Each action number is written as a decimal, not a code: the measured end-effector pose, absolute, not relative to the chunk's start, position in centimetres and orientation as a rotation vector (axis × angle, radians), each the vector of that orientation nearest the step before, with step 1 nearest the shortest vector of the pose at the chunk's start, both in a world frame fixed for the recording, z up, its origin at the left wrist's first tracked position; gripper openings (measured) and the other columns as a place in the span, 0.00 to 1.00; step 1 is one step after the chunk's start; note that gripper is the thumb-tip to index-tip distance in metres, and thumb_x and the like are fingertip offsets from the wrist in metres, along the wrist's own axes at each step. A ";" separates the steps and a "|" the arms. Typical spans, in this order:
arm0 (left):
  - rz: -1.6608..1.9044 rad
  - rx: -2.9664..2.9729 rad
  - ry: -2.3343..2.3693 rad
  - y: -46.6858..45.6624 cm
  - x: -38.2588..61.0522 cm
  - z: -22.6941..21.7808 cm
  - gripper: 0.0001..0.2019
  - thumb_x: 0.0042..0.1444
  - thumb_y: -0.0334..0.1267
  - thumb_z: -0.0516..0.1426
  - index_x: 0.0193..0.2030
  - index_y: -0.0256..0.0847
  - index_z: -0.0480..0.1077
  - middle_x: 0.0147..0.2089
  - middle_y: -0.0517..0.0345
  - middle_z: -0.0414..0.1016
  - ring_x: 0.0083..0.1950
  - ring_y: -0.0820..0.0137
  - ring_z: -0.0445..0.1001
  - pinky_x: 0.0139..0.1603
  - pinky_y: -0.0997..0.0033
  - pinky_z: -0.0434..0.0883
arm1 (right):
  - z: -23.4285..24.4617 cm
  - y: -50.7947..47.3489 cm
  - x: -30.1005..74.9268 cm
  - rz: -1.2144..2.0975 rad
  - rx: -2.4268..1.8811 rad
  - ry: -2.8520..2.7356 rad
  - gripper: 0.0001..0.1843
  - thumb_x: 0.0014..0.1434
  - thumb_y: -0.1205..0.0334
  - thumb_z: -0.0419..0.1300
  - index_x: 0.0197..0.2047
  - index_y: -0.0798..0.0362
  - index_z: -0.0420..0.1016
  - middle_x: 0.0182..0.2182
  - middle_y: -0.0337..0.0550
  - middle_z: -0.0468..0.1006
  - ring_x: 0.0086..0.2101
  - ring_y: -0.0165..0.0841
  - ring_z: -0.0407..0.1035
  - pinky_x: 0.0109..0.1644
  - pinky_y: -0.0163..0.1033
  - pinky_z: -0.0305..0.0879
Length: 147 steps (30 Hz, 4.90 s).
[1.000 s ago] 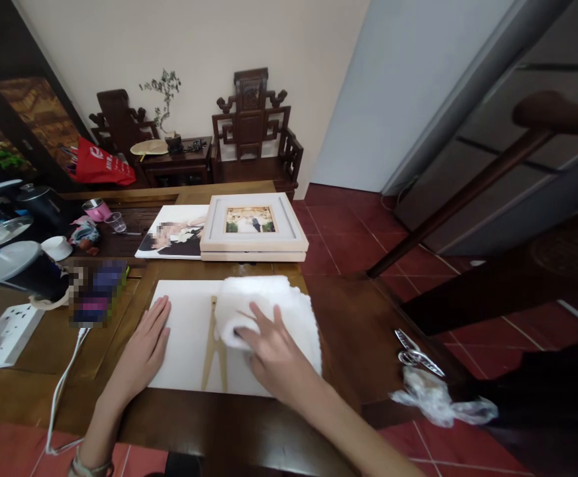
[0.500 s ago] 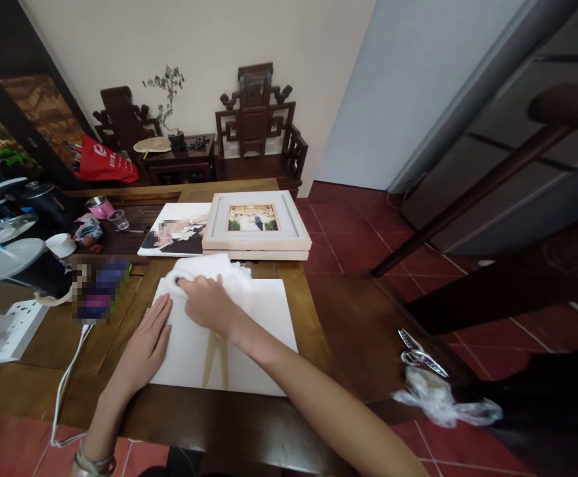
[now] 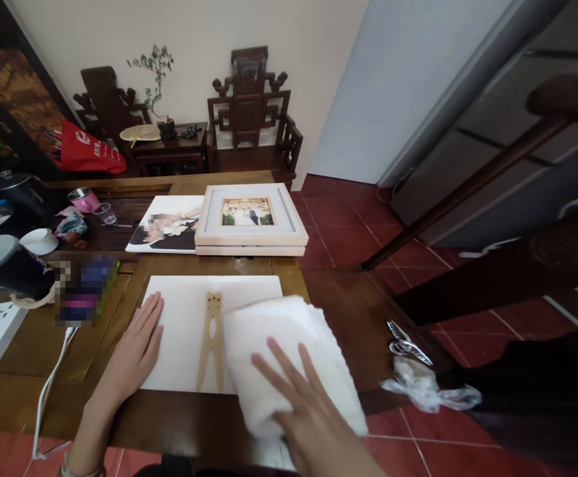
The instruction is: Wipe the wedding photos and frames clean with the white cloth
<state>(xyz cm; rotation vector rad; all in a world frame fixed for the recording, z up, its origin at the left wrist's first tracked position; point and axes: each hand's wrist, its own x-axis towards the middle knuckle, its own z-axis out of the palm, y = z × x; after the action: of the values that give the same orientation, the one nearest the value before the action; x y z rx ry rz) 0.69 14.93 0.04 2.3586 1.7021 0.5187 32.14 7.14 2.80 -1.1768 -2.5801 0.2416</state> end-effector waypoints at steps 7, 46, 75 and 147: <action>0.469 2.393 1.697 14.9 0.6 0.1 0.27 0.67 0.36 0.42 0.71 0.42 0.42 0.73 0.48 0.47 0.73 0.61 0.45 0.70 0.46 0.50 | 2.8 8.5 31.5 0.327 -1.242 -2.529 0.22 0.42 0.82 0.48 0.30 0.53 0.78 0.65 0.46 0.58 0.66 0.50 0.39 0.64 0.72 0.41; 0.531 2.379 1.714 14.9 0.7 -0.1 0.26 0.67 0.36 0.42 0.71 0.41 0.44 0.72 0.47 0.49 0.73 0.62 0.46 0.70 0.48 0.51 | 2.9 13.6 30.0 0.367 -1.319 -2.581 0.25 0.47 0.82 0.50 0.43 0.56 0.78 0.64 0.55 0.60 0.65 0.54 0.40 0.63 0.73 0.40; 0.523 2.357 1.702 14.9 0.7 -0.2 0.26 0.67 0.36 0.41 0.71 0.40 0.44 0.72 0.47 0.48 0.73 0.63 0.44 0.70 0.47 0.49 | 2.0 7.9 24.2 0.480 -1.195 -2.582 0.13 0.54 0.75 0.58 0.37 0.50 0.80 0.68 0.49 0.49 0.65 0.61 0.35 0.61 0.77 0.35; 1.001 1.811 1.534 14.3 -0.3 0.8 0.27 0.68 0.46 0.37 0.70 0.39 0.49 0.72 0.53 0.50 0.72 0.67 0.49 0.72 0.57 0.47 | 5.7 9.6 19.8 0.365 -0.675 -2.911 0.12 0.61 0.63 0.55 0.40 0.54 0.80 0.62 0.52 0.65 0.62 0.57 0.52 0.63 0.70 0.46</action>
<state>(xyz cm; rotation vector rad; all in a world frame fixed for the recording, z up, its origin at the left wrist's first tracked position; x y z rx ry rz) -0.35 14.27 0.82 1.8109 1.5336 1.0010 19.82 9.57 5.73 -0.6746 -2.9109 0.3649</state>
